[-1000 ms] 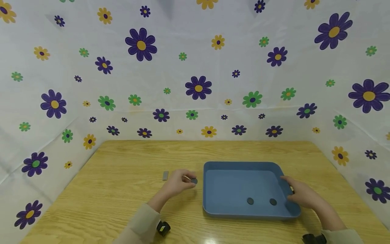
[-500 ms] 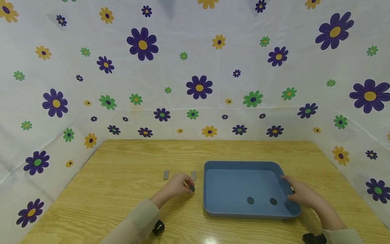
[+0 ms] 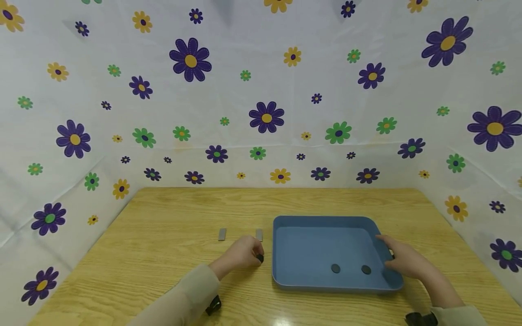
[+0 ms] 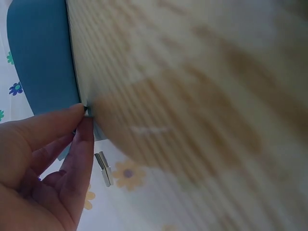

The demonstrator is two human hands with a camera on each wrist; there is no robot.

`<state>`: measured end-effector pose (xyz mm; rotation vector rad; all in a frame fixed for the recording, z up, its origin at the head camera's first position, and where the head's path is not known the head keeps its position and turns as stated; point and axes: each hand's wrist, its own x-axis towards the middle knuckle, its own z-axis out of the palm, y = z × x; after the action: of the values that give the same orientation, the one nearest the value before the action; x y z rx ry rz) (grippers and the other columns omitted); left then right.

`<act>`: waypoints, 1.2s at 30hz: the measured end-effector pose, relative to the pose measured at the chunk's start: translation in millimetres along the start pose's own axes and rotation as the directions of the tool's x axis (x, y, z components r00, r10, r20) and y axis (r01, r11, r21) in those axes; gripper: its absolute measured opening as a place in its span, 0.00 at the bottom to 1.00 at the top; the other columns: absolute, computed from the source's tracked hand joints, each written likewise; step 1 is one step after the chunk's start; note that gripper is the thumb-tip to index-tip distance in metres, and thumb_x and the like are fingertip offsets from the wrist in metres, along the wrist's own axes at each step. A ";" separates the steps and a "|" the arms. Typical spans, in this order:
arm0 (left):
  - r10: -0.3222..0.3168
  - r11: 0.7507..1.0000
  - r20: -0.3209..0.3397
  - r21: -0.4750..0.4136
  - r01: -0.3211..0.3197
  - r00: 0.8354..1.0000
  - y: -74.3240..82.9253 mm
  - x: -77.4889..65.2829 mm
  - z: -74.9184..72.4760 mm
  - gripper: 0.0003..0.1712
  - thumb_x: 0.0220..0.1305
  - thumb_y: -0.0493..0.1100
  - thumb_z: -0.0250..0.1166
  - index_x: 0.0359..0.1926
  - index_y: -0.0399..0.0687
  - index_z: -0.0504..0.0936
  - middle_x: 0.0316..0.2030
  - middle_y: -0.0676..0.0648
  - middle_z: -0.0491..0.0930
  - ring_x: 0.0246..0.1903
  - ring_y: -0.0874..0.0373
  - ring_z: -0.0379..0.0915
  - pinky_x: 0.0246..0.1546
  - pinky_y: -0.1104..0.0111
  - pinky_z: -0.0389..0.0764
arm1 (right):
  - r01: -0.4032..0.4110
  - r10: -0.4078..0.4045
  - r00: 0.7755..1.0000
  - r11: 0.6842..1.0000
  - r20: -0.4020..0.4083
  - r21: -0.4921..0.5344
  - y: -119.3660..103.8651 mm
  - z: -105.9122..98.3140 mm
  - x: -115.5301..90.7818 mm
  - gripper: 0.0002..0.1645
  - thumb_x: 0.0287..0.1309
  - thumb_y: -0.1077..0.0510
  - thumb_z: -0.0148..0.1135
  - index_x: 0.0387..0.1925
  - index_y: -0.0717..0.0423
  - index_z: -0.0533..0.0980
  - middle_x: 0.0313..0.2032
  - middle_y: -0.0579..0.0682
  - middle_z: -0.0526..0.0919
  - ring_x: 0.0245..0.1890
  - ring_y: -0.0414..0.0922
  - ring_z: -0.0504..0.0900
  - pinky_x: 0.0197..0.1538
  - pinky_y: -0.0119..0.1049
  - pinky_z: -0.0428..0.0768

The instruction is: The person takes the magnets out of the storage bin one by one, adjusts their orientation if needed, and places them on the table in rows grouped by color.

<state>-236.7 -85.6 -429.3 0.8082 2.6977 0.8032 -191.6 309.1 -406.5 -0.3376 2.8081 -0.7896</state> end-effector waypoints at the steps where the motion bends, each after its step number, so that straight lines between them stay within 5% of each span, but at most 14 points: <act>1: -0.001 1.000 -0.001 0.012 0.001 1.000 0.2 0.0 0.2 0.07 0.42 0.29 0.68 0.26 0.40 0.80 0.24 0.50 0.78 0.26 0.59 0.74 0.28 0.73 0.73 | -0.004 0.004 1.000 1.000 0.001 0.001 -0.2 0.2 -0.1 0.38 0.38 0.72 0.58 0.55 0.78 0.57 0.50 0.77 0.63 0.49 0.69 0.65 0.38 0.47 0.72; 36: -0.083 0.988 -0.007 0.132 0.084 0.996 6.8 0.5 -2.8 0.09 0.43 0.36 0.69 0.29 0.43 0.80 0.26 0.52 0.75 0.28 0.60 0.71 0.30 0.69 0.73 | 0.004 -0.004 1.000 1.000 0.010 0.010 2.8 -1.5 0.7 0.38 0.40 0.71 0.58 0.56 0.78 0.57 0.50 0.78 0.63 0.48 0.69 0.65 0.34 0.42 0.71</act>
<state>-235.1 -81.9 -423.2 0.7160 2.7890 0.6125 -193.1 311.9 -406.8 -0.3446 2.7944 -0.8005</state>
